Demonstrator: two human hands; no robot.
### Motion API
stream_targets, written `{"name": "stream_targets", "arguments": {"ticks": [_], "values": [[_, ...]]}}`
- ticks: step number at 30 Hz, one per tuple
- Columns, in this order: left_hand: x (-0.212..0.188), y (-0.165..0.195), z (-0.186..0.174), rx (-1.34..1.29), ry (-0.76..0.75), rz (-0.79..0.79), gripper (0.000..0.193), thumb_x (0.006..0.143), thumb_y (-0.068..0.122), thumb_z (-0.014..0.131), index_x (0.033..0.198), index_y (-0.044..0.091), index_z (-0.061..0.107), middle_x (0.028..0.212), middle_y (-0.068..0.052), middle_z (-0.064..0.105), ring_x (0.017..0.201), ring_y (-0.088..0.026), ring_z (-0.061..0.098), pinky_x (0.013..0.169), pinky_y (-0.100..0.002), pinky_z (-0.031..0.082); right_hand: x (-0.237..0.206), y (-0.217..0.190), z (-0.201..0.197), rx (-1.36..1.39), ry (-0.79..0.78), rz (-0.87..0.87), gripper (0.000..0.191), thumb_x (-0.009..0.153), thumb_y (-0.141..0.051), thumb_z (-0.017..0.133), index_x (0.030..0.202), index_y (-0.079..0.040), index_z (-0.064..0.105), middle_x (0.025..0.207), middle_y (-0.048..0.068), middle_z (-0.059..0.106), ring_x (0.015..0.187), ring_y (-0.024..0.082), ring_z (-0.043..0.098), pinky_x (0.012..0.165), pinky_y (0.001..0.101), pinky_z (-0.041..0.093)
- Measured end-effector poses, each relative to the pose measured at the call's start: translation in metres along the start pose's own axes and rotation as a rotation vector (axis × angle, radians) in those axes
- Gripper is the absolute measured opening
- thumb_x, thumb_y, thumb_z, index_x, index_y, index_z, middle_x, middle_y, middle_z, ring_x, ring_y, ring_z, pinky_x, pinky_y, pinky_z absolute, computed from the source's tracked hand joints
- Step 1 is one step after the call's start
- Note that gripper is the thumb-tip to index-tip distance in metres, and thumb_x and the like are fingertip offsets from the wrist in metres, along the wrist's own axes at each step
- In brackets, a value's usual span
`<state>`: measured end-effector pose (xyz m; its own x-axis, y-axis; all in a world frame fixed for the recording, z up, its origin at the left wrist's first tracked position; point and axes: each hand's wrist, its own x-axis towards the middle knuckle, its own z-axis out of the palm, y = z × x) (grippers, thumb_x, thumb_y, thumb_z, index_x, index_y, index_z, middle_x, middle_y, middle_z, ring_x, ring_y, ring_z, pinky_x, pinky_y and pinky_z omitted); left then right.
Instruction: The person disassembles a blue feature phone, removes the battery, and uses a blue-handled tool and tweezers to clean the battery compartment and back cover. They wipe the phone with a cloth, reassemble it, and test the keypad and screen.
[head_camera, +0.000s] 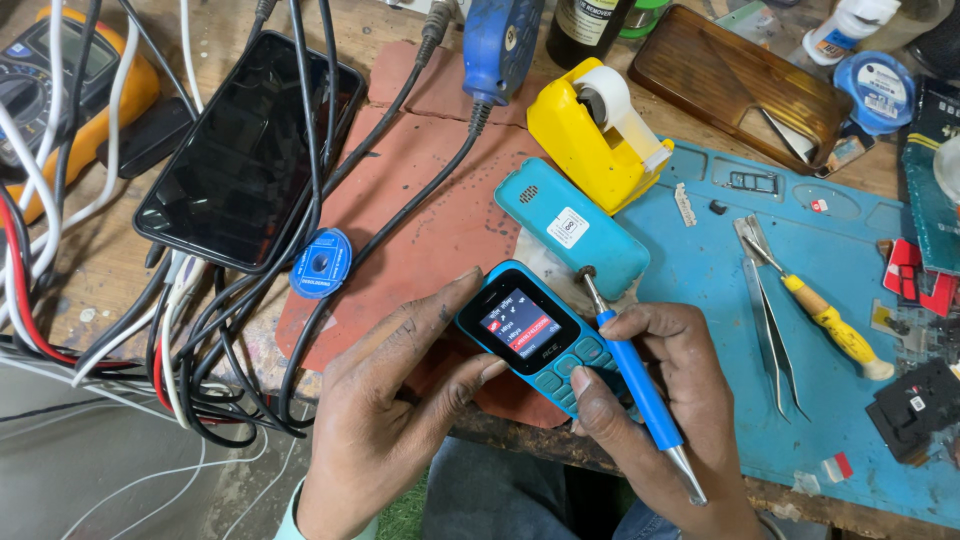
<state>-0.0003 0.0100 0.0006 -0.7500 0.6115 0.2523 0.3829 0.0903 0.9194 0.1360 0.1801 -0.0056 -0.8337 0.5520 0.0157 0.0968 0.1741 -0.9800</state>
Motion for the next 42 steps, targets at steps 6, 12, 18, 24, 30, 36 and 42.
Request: {"name": "stream_targets", "arguments": {"ticks": [6,12,18,24,30,36,42], "values": [[0.0,0.001,0.0,0.009,-0.001,0.006,0.06,0.081,0.01,0.083,0.136,0.002,0.062,0.115,-0.013,0.076,0.105,-0.018,0.077,0.085,-0.029,0.06,0.001,0.0,-0.001,-0.018,0.007,0.02,0.039,0.089,-0.006,0.069,0.12,-0.004,0.046,0.099,0.01,0.063,0.079,0.01,0.065,0.057,0.0274,0.062],[0.0,0.001,0.0,-0.025,0.001,0.008,0.06,0.081,0.009,0.082,0.137,0.001,0.062,0.116,-0.013,0.076,0.106,-0.018,0.077,0.087,-0.029,0.061,0.002,0.001,0.0,0.102,0.013,0.024,0.028,0.097,-0.006,0.059,0.122,-0.002,0.046,0.098,0.015,0.066,0.074,0.012,0.066,0.056,0.0279,0.06],[0.0,0.001,0.0,-0.045,-0.009,-0.016,0.06,0.081,0.008,0.082,0.137,0.001,0.062,0.116,-0.013,0.076,0.105,-0.018,0.077,0.085,-0.029,0.062,0.001,0.001,-0.001,0.096,0.009,-0.015,0.027,0.098,-0.004,0.059,0.122,-0.001,0.046,0.094,0.014,0.067,0.071,0.011,0.067,0.056,0.0279,0.06],[0.0,0.0,0.001,-0.01,0.002,0.017,0.059,0.081,0.008,0.083,0.136,0.001,0.062,0.115,-0.013,0.076,0.105,-0.017,0.077,0.086,-0.029,0.06,0.0,0.002,-0.002,0.093,0.012,-0.007,0.028,0.097,-0.005,0.059,0.122,-0.001,0.047,0.096,0.014,0.068,0.071,0.011,0.066,0.057,0.0278,0.06],[-0.001,-0.002,0.001,-0.023,0.011,-0.028,0.059,0.081,0.009,0.083,0.136,0.002,0.063,0.111,-0.011,0.077,0.1,-0.016,0.078,0.082,-0.028,0.061,-0.002,0.002,-0.001,0.081,0.04,0.007,0.03,0.096,-0.008,0.062,0.121,-0.001,0.048,0.097,0.013,0.067,0.072,0.012,0.068,0.056,0.0283,0.061],[0.0,0.001,0.002,0.038,0.061,-0.006,0.06,0.082,0.01,0.083,0.137,0.002,0.061,0.115,-0.013,0.076,0.099,-0.018,0.077,0.084,-0.03,0.06,-0.006,0.0,0.005,-0.071,0.187,-0.112,0.032,0.092,-0.001,0.069,0.117,-0.001,0.049,0.097,0.011,0.067,0.081,0.01,0.069,0.062,0.0266,0.065],[-0.001,0.003,0.002,0.026,0.09,0.099,0.062,0.082,0.016,0.085,0.137,0.0,0.06,0.126,-0.016,0.073,0.116,-0.025,0.075,0.096,-0.033,0.058,-0.006,-0.003,0.01,-0.223,0.188,-0.416,0.03,0.094,0.003,0.073,0.116,-0.002,0.053,0.122,0.02,0.074,0.108,0.019,0.075,0.088,0.029,0.062]]}}
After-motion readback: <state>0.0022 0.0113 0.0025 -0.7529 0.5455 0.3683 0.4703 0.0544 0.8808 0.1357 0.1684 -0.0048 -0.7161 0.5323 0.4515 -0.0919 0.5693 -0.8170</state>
